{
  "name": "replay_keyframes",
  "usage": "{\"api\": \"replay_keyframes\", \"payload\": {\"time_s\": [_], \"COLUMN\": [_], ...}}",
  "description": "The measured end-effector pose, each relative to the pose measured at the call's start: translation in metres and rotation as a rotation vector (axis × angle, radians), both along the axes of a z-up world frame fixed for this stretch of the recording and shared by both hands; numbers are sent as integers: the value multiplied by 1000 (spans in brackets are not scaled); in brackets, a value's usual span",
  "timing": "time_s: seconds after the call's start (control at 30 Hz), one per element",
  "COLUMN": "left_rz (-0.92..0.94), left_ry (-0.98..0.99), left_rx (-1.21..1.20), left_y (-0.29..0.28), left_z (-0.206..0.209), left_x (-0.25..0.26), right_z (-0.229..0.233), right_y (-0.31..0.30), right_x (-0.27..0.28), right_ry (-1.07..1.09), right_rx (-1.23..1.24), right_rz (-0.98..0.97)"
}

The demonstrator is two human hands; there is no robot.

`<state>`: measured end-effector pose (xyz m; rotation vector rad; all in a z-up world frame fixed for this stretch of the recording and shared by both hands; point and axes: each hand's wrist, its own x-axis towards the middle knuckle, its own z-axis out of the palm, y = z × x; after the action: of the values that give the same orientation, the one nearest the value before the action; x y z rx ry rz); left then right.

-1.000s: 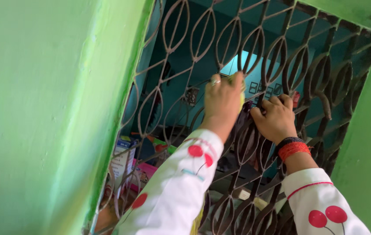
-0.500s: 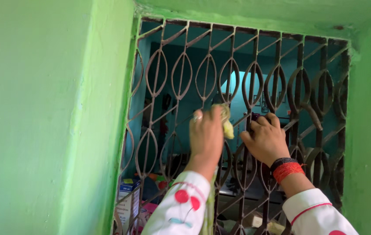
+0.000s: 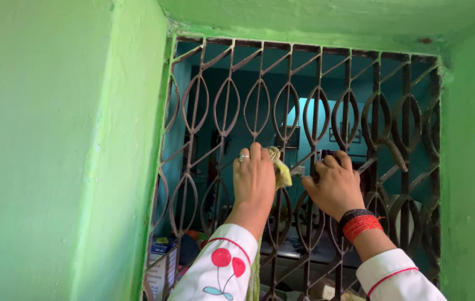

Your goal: The person wipes the metal bars of a window grill with a cloth by hand, moving the cloth along individual sections and across the top edge.

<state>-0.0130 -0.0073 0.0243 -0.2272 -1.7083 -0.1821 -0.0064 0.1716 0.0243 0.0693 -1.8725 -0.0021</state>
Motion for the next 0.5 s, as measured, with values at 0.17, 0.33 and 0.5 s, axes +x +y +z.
{"api": "replay_keyframes", "payload": {"time_s": [0.17, 0.33, 0.5], "left_rz": [-132, -350, -304], "left_ry": [-90, -196, -9], "left_rx": [-31, 69, -6], "left_y": [-28, -3, 55], "left_z": [4, 8, 23], "left_x": [29, 52, 24], "right_z": [-3, -4, -5], "right_y": [0, -1, 5], "right_x": [-2, -1, -4], "right_ry": [63, 35, 102], "right_rx": [-2, -4, 8], "right_rz": [53, 19, 146]}}
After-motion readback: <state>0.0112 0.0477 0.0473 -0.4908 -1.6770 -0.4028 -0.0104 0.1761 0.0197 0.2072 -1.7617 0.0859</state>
